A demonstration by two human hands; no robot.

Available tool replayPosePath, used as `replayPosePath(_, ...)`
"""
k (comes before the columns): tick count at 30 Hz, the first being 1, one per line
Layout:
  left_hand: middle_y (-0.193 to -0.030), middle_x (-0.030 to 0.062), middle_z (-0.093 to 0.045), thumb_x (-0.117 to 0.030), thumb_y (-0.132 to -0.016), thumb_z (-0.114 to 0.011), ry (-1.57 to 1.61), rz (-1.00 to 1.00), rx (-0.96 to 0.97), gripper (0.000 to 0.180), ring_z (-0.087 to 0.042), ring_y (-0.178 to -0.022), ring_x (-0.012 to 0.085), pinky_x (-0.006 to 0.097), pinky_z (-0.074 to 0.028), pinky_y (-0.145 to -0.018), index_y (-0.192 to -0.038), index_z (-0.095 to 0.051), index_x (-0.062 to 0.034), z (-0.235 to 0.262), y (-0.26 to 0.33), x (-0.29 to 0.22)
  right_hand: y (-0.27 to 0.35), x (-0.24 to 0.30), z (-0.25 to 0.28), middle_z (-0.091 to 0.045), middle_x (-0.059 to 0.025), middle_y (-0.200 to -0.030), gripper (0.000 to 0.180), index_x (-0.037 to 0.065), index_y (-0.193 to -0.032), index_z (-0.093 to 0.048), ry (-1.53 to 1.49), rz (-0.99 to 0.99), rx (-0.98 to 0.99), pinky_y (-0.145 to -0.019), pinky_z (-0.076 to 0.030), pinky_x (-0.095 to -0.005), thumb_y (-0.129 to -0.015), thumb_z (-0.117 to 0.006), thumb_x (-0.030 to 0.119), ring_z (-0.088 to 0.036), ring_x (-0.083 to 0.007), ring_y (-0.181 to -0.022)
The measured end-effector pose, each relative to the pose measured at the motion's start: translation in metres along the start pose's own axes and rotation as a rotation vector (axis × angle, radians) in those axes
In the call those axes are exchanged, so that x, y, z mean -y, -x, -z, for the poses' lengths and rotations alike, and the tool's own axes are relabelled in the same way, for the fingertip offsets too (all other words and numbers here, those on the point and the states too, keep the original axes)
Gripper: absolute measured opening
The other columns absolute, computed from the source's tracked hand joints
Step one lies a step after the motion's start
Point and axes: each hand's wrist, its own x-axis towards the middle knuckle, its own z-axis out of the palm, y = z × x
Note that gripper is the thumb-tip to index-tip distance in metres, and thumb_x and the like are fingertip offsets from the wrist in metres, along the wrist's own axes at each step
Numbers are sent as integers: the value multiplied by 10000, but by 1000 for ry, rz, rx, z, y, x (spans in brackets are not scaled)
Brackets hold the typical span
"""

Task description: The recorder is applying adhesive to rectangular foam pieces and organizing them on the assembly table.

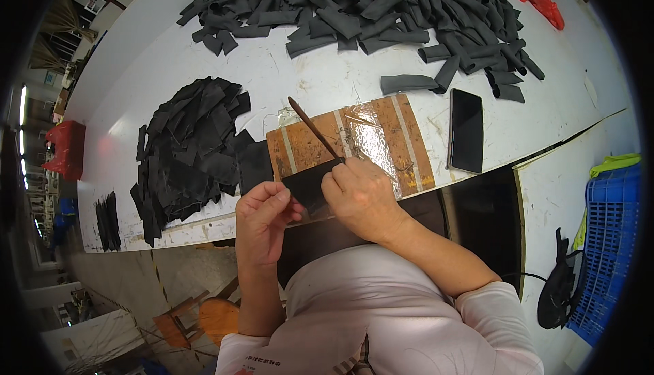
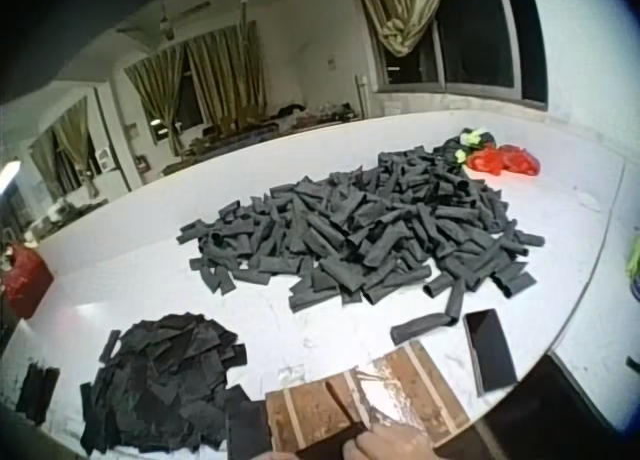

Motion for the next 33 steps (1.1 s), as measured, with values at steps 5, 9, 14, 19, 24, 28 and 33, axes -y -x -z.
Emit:
replayPosePath(5,-727,86,-582,-103,-782,-536,145,55,31,124,-567,-635,151,250,-457,-553,-841,-542,6,3,-2,2,0,-1,0,-407,-46,-617,97,39,-663,-489,12,21,-4,-488,-403,-277,-591,-527,92,-464,-179,-580)
replayPosePath(9,-727,90,-577,-134,-801,-505,137,77,57,135,-558,-650,161,275,-469,-566,-813,-532,-1,8,-6,6,0,-2,1,-414,-47,-622,118,29,-689,-506,8,35,7,-491,-403,-277,-592,-526,94,-465,-179,-582)
replayPosePath(14,-716,95,-583,-84,-777,-523,172,94,39,110,-569,-628,166,261,-461,-544,-839,-535,6,10,-7,7,0,-2,0,-415,-47,-622,131,24,-698,-512,24,53,21,-487,-398,-278,-590,-524,98,-465,-178,-583)
replayPosePath(19,-703,89,-585,-27,-743,-546,150,101,0,116,-580,-607,165,242,-454,-516,-855,-544,5,11,-7,7,1,-2,-1,-419,-49,-630,158,17,-733,-533,24,58,32,-475,-387,-284,-594,-528,94,-462,-183,-580)
replayPosePath(24,-706,76,-581,-42,-777,-508,-4,39,-51,90,-562,-594,130,224,-467,-512,-825,-552,20,7,-5,7,0,-4,-1,-424,-48,-634,186,1,-764,-559,38,92,53,-464,-375,-287,-603,-529,89,-457,-184,-572)
replayPosePath(28,-703,60,-578,-39,-772,-523,-75,-2,-89,90,-557,-598,112,213,-463,-507,-830,-558,20,1,0,7,-2,-4,-2,-422,-40,-629,181,-11,-751,-562,72,172,74,-463,-355,-269,-603,-531,89,-447,-165,-574)
replayPosePath(33,-697,33,-579,-43,-750,-545,-249,-35,-99,110,-547,-603,80,183,-440,-514,-841,-568,13,-5,0,8,0,-6,-7,-379,-24,-592,64,77,-568,-481,114,239,28,-466,-309,-258,-557,-528,119,-413,-151,-573)
